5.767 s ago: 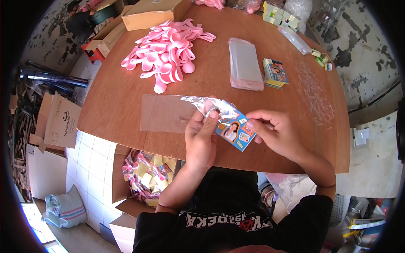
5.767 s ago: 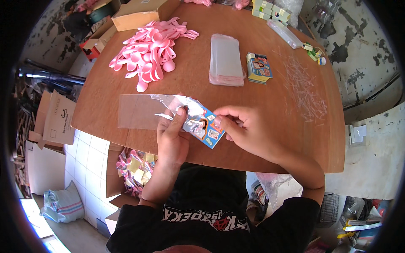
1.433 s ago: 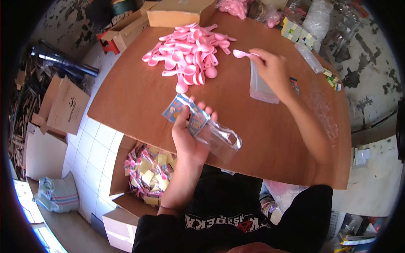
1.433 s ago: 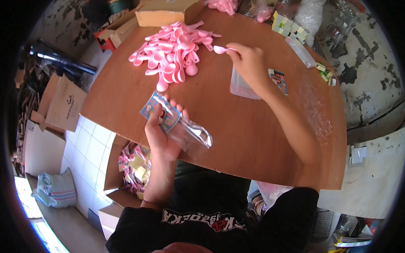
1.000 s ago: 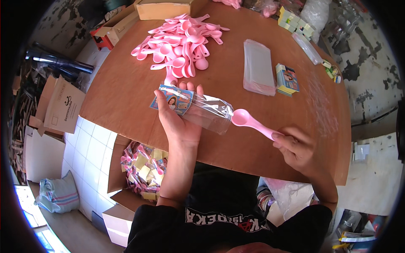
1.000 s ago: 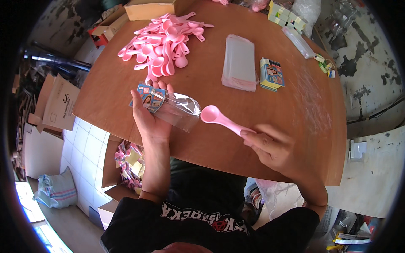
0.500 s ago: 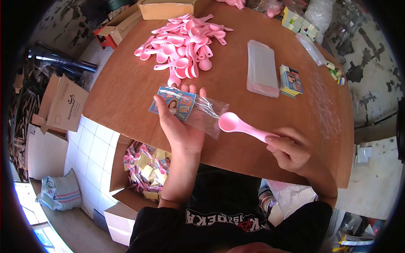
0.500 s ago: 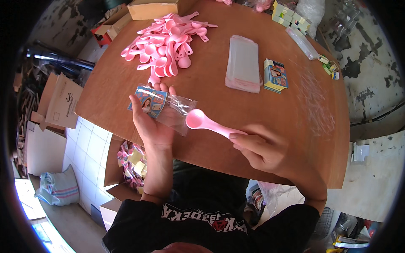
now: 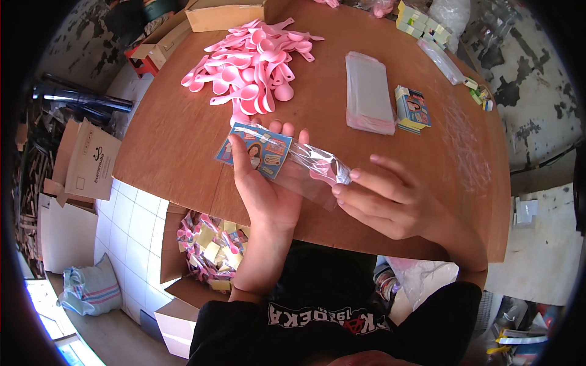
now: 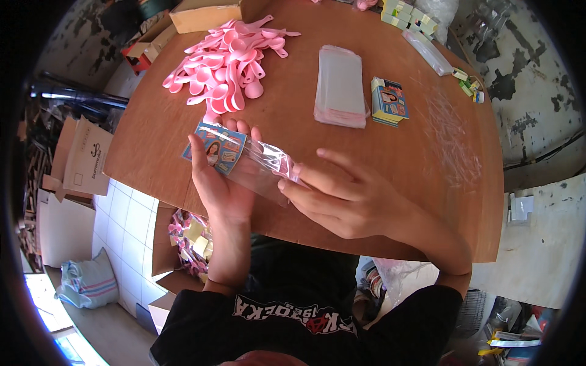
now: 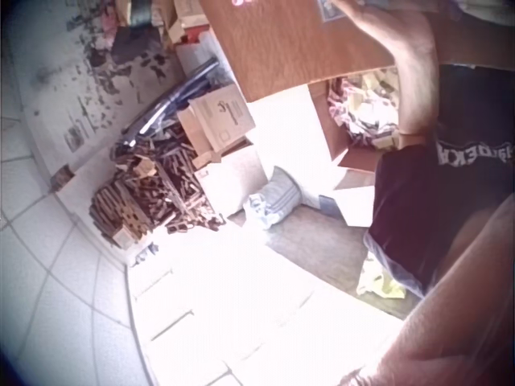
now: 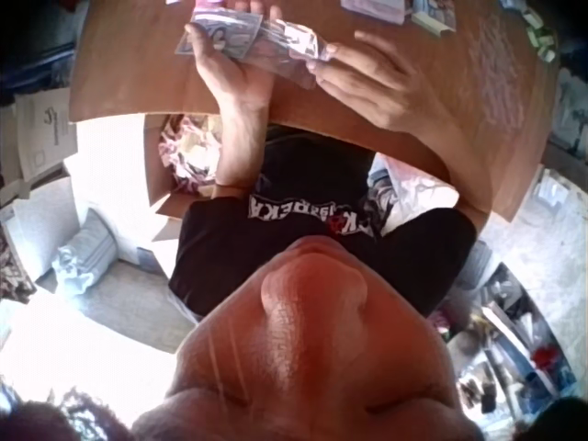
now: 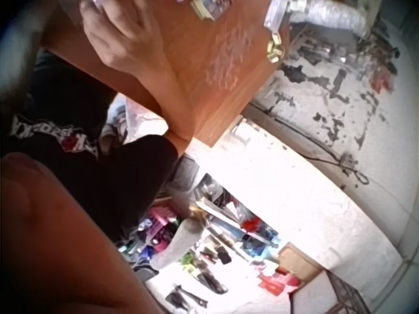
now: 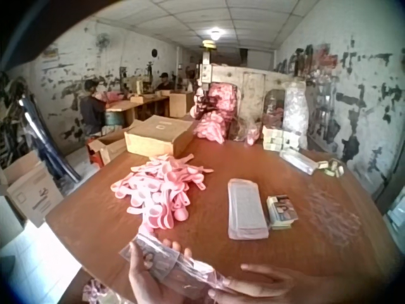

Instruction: The person repeatedly picks up pink plastic spoons and small printed cards, places them into clear plastic bags, and seals the bags. The person handles the items one at a time and stacks the sealed packages on the table.

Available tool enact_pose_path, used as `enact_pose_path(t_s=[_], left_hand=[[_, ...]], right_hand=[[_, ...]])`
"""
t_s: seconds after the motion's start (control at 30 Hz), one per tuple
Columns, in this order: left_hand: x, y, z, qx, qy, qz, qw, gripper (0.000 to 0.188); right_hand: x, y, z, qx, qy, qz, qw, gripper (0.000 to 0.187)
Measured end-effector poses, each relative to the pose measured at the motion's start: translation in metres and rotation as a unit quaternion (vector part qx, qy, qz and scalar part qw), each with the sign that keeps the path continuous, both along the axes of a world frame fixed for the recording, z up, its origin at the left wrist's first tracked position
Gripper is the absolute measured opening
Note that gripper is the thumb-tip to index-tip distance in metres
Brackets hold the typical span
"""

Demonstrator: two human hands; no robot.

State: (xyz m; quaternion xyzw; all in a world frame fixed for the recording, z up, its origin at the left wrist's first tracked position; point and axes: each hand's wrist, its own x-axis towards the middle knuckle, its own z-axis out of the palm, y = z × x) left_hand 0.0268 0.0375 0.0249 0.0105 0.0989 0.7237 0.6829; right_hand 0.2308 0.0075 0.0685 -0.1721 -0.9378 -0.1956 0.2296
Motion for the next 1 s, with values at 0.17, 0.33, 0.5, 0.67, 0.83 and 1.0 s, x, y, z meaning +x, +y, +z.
enact_pose_path(t_s=[0.17, 0.33, 0.5, 0.67, 0.83, 1.0], left_hand=[[-0.001, 0.000, -0.003, -0.014, 0.000, -0.012, 1.000, 0.039], [-0.006, 0.003, -0.006, -0.005, -0.032, -0.044, 0.999, 0.037], [0.000, -0.001, -0.003, -0.006, -0.015, -0.050, 0.999, 0.037], [0.004, -0.005, 0.002, -0.019, 0.059, -0.039, 0.997, 0.037], [0.008, -0.007, 0.003, -0.029, 0.126, -0.019, 0.991, 0.039], [0.011, -0.010, 0.009, -0.041, 0.123, 0.012, 0.991, 0.038]], right_hand=[[0.000, 0.001, -0.005, -0.010, 0.001, 0.012, 1.000, 0.016], [0.002, 0.001, -0.004, 0.014, -0.005, 0.001, 1.000, 0.019], [0.005, -0.003, -0.005, 0.041, -0.036, 0.003, 0.999, 0.019], [0.006, -0.004, -0.001, 0.028, 0.001, 0.007, 1.000, 0.018], [0.009, -0.008, 0.001, 0.003, 0.031, 0.011, 0.999, 0.015], [0.010, -0.004, 0.003, -0.007, 0.070, 0.014, 0.997, 0.018]])
